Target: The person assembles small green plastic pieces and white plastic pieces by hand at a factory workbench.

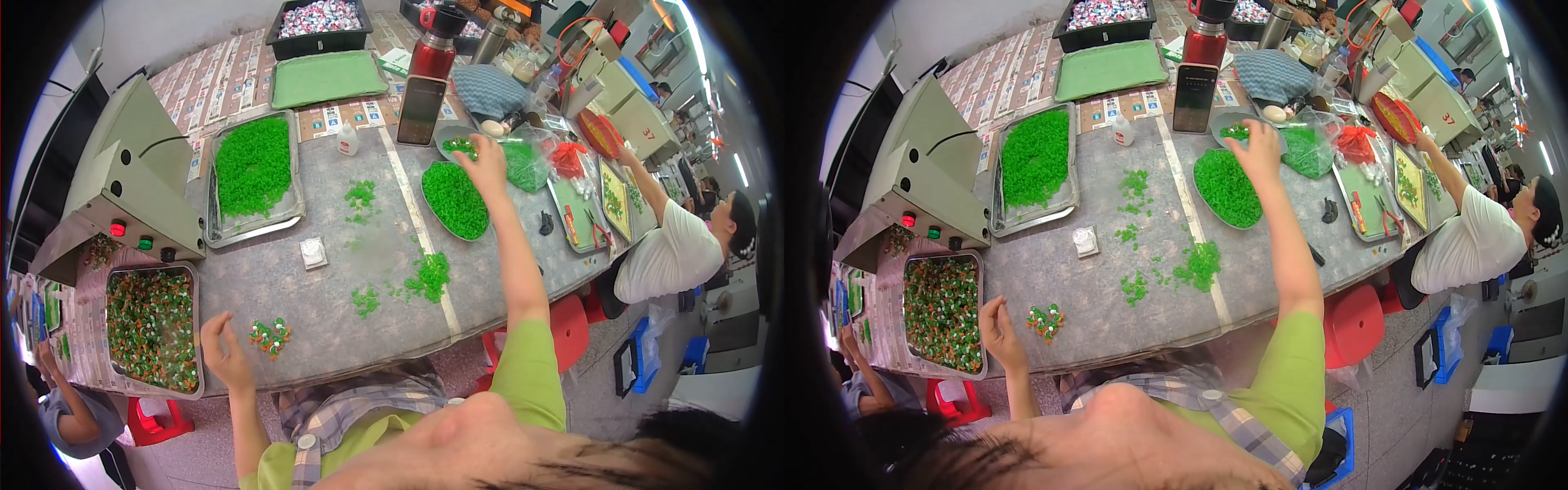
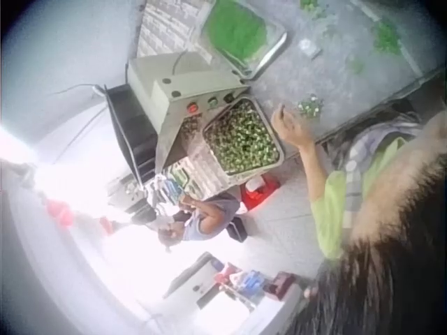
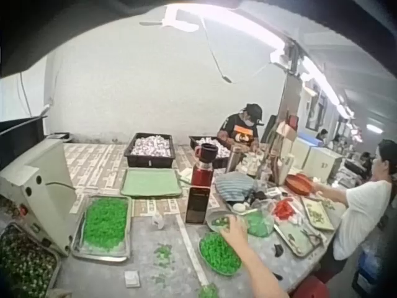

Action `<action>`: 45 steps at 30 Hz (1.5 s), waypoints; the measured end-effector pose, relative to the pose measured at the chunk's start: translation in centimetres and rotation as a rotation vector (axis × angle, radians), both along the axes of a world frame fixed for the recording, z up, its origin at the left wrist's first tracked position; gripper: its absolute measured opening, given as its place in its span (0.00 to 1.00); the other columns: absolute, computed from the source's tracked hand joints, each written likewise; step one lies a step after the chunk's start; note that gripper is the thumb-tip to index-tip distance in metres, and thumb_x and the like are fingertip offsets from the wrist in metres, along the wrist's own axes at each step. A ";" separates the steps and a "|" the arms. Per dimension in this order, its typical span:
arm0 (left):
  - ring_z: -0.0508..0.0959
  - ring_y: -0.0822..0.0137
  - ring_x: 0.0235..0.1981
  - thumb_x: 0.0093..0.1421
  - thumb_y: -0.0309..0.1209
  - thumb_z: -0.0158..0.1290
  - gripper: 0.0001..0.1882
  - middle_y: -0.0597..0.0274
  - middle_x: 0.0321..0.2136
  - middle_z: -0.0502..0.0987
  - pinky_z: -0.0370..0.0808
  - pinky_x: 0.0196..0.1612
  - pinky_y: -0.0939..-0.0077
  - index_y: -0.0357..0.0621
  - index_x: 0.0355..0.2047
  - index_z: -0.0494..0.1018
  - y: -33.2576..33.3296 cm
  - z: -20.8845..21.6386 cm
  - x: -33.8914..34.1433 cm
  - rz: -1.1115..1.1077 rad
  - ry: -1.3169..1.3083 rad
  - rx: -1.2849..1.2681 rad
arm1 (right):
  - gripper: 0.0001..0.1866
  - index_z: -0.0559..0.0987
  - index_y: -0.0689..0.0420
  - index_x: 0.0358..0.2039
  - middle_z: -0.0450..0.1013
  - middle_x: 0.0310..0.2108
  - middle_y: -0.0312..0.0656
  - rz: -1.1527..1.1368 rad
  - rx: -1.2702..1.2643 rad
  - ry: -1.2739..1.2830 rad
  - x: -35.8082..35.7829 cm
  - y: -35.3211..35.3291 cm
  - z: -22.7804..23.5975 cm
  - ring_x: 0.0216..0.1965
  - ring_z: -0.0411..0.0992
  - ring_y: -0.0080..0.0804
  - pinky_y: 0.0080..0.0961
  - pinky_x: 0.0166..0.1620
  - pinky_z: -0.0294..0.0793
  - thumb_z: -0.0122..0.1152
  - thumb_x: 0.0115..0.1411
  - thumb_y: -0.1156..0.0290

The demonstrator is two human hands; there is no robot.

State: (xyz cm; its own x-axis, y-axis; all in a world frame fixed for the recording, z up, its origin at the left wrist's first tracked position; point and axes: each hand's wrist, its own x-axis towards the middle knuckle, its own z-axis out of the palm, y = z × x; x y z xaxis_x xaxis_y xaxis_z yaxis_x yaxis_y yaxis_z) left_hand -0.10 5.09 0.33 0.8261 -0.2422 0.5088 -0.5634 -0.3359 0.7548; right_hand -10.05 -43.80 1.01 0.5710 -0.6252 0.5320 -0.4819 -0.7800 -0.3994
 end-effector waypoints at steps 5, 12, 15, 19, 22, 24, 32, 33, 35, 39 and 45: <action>0.71 0.68 0.33 0.53 0.18 0.44 0.07 0.60 0.30 0.71 0.66 0.39 0.79 0.35 0.32 0.70 0.6 -1.2 -0.2 0.075 0.074 -0.017 | 0.52 0.56 0.59 0.54 0.57 0.49 0.51 -0.152 0.043 0.339 5.5 -0.7 -1.4 0.54 0.52 0.48 0.49 0.51 0.51 0.69 0.30 0.48; 0.71 0.69 0.32 0.54 0.19 0.44 0.07 0.59 0.30 0.71 0.67 0.37 0.79 0.36 0.33 0.70 0.2 -1.9 -0.2 0.072 0.094 -0.017 | 0.57 0.52 0.57 0.56 0.52 0.55 0.53 -0.250 0.068 0.491 9.0 -0.2 -1.3 0.60 0.41 0.48 0.55 0.56 0.39 0.68 0.29 0.44; 0.71 0.69 0.32 0.54 0.19 0.44 0.07 0.59 0.30 0.71 0.67 0.37 0.79 0.35 0.33 0.70 0.2 -2.2 -0.1 0.068 0.114 -0.036 | 0.57 0.51 0.56 0.56 0.53 0.54 0.52 -0.270 0.054 0.523 9.5 -0.5 -1.6 0.60 0.42 0.48 0.56 0.56 0.37 0.68 0.29 0.44; 0.71 0.69 0.32 0.55 0.20 0.43 0.07 0.59 0.30 0.70 0.67 0.37 0.79 0.35 0.34 0.69 0.2 -2.5 -0.1 0.071 0.135 -0.040 | 0.55 0.53 0.56 0.56 0.54 0.54 0.51 -0.294 0.065 0.505 9.4 -0.7 -1.6 0.59 0.44 0.47 0.58 0.55 0.36 0.66 0.30 0.42; 0.71 0.70 0.32 0.55 0.20 0.43 0.07 0.60 0.30 0.70 0.68 0.37 0.80 0.35 0.33 0.69 0.5 -2.9 0.0 0.075 0.151 -0.051 | 0.49 0.57 0.56 0.54 0.57 0.51 0.51 -0.293 0.008 0.392 9.3 -1.5 -2.7 0.57 0.48 0.45 0.59 0.55 0.37 0.60 0.36 0.39; 0.71 0.70 0.32 0.55 0.20 0.43 0.07 0.60 0.30 0.70 0.68 0.37 0.80 0.35 0.33 0.69 0.5 -2.8 0.0 0.080 0.161 -0.059 | 0.45 0.60 0.56 0.52 0.60 0.49 0.51 -0.285 -0.038 0.286 9.0 -2.4 -2.7 0.56 0.51 0.45 0.59 0.54 0.38 0.55 0.40 0.37; 0.71 0.71 0.33 0.56 0.20 0.42 0.07 0.61 0.31 0.70 0.68 0.38 0.80 0.34 0.34 0.69 0.5 -3.4 0.0 0.096 0.219 -0.098 | 0.28 0.73 0.53 0.37 0.70 0.38 0.46 -0.278 0.018 -0.035 7.4 -4.5 -0.7 0.44 0.64 0.44 0.55 0.47 0.50 0.41 0.52 0.42; 0.71 0.71 0.33 0.56 0.21 0.42 0.07 0.60 0.31 0.70 0.68 0.38 0.80 0.34 0.34 0.69 0.5 -3.6 0.0 0.096 0.213 -0.076 | 0.26 0.74 0.53 0.34 0.71 0.35 0.45 -0.267 0.056 0.009 7.2 -4.6 -0.6 0.41 0.66 0.44 0.52 0.45 0.54 0.41 0.53 0.43; 0.71 0.71 0.33 0.56 0.21 0.42 0.07 0.60 0.32 0.70 0.68 0.39 0.79 0.34 0.35 0.69 0.4 -3.9 0.0 0.096 0.207 -0.056 | 0.24 0.75 0.53 0.30 0.72 0.32 0.44 -0.223 0.067 -0.017 7.3 -5.2 -0.9 0.38 0.68 0.44 0.48 0.43 0.57 0.42 0.53 0.45; 0.71 0.71 0.34 0.57 0.21 0.42 0.07 0.61 0.32 0.70 0.68 0.39 0.79 0.34 0.35 0.69 0.3 -4.1 -0.2 0.115 0.223 -0.105 | 0.24 0.75 0.59 0.29 0.72 0.25 0.49 -0.081 0.044 -0.091 7.6 -4.1 -0.8 0.32 0.70 0.46 0.36 0.35 0.65 0.43 0.55 0.50; 0.70 0.72 0.34 0.57 0.22 0.42 0.08 0.61 0.32 0.70 0.68 0.39 0.80 0.34 0.35 0.68 0.4 -4.1 0.0 0.124 0.263 -0.121 | 0.30 0.72 0.56 0.39 0.71 0.35 0.44 -0.022 0.080 0.108 7.4 -4.0 -1.5 0.41 0.67 0.42 0.42 0.42 0.60 0.57 0.43 0.44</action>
State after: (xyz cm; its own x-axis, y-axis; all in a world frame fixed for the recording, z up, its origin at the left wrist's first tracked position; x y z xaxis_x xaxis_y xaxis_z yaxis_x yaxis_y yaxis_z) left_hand -0.08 5.50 -3.78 0.9527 -0.0823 0.2925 -0.3037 -0.2886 0.9080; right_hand -2.69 -47.80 -0.52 0.6079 -0.6761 0.4163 -0.5418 -0.7365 -0.4050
